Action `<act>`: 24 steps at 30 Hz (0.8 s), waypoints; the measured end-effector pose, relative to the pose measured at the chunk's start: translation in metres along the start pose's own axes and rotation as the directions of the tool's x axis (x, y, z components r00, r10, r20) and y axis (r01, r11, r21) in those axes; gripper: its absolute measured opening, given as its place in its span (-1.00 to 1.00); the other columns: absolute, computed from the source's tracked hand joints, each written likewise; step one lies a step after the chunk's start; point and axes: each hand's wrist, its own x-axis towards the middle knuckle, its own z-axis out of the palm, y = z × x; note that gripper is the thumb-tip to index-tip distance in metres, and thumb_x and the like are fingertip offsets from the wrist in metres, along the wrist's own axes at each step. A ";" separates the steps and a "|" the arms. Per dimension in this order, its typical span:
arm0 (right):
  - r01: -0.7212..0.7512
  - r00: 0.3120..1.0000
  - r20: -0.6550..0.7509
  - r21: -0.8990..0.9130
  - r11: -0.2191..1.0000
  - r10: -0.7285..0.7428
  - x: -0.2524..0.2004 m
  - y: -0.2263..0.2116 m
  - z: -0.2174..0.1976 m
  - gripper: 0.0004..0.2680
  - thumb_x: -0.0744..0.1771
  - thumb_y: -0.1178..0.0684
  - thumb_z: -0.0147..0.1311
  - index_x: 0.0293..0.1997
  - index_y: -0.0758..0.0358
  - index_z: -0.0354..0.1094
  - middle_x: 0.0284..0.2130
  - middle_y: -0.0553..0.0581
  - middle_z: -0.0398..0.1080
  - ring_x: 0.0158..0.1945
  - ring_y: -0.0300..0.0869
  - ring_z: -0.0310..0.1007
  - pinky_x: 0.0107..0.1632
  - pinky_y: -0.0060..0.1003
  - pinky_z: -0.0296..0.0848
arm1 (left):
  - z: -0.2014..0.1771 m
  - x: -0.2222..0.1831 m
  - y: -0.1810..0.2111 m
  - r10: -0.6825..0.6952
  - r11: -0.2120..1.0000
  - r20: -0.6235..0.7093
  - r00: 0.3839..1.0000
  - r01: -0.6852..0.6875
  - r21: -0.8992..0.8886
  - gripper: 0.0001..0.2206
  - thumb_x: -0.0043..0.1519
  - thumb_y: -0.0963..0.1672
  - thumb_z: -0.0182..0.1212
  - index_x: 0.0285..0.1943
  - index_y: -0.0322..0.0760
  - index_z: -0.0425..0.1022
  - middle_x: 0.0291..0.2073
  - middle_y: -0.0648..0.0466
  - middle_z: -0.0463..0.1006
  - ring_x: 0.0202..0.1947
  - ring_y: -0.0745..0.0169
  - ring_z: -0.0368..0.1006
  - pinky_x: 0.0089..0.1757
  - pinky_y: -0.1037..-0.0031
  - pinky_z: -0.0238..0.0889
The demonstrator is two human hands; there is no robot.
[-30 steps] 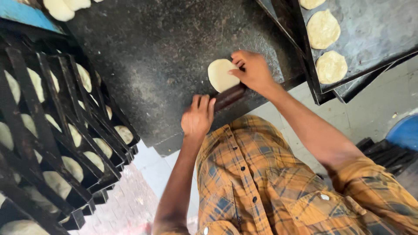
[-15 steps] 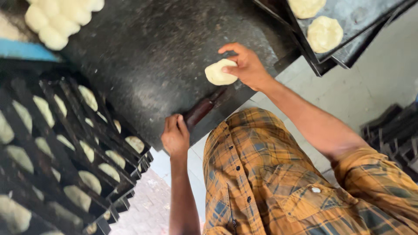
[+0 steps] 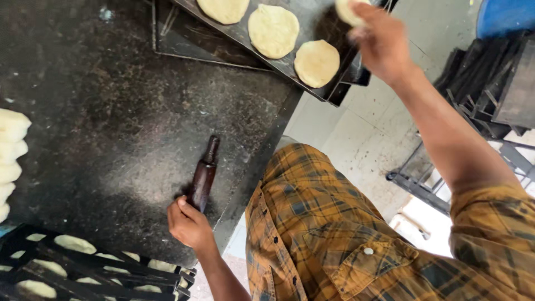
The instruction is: The person uses a rolling pin to flatten small pieces of dough into circular discs on a dark countertop and then places the flattened dough onto metal baking trays.
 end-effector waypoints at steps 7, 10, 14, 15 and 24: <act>-0.192 0.940 -0.136 0.544 0.817 0.312 -0.014 0.058 0.030 -0.87 0.53 0.30 -0.11 -0.07 0.43 0.39 -0.23 0.20 0.46 -0.18 -0.01 0.46 0.01 -0.15 0.59 | -0.005 -0.004 0.002 0.019 1.000 -0.005 1.000 -0.019 -0.002 -0.75 0.49 -0.12 0.02 -0.08 -0.42 0.56 -0.18 -0.24 0.56 -0.19 -0.37 0.47 -0.16 0.00 0.30; -0.440 0.811 0.129 0.778 0.449 0.571 0.028 0.062 0.044 -0.84 0.42 0.28 -0.13 -0.11 0.42 0.46 -0.24 0.23 0.57 -0.18 -0.05 0.63 -0.04 -0.15 0.68 | 0.000 -0.003 -0.002 0.030 0.999 -0.028 0.999 -0.031 -0.020 -0.76 0.48 -0.12 0.05 -0.09 -0.41 0.55 -0.17 -0.22 0.56 -0.18 -0.36 0.48 -0.15 0.01 0.32; -0.459 0.826 0.064 0.652 0.603 0.560 0.067 0.026 0.050 -0.88 0.42 0.25 -0.08 -0.14 0.38 0.45 -0.29 0.20 0.54 -0.26 -0.12 0.61 -0.20 -0.22 0.70 | -0.006 -0.010 -0.015 0.013 0.999 -0.040 0.999 -0.015 -0.049 -0.78 0.43 -0.11 0.09 -0.10 -0.40 0.55 -0.18 -0.20 0.56 -0.20 -0.33 0.49 -0.19 0.03 0.32; -0.382 0.861 -0.037 0.612 0.693 0.507 0.078 0.013 0.051 -0.88 0.41 0.26 -0.07 -0.13 0.38 0.45 -0.29 0.19 0.53 -0.26 -0.12 0.61 -0.24 -0.21 0.70 | -0.007 -0.012 -0.017 -0.012 0.998 -0.041 0.999 0.009 -0.055 -0.78 0.43 -0.11 0.09 -0.11 -0.40 0.54 -0.19 -0.19 0.56 -0.21 -0.32 0.49 -0.19 0.04 0.32; -0.400 0.836 0.541 0.720 0.568 -0.096 0.222 -0.213 0.311 -0.92 0.41 0.11 0.16 -0.05 0.24 0.46 -0.16 0.02 0.49 -0.13 -0.31 0.51 -0.11 -0.37 0.52 | -0.035 -0.042 -0.045 -0.254 0.967 -0.207 0.945 0.256 -0.018 -0.81 0.40 -0.12 0.08 -0.15 -0.37 0.55 -0.23 -0.17 0.57 -0.24 -0.28 0.51 -0.22 0.09 0.36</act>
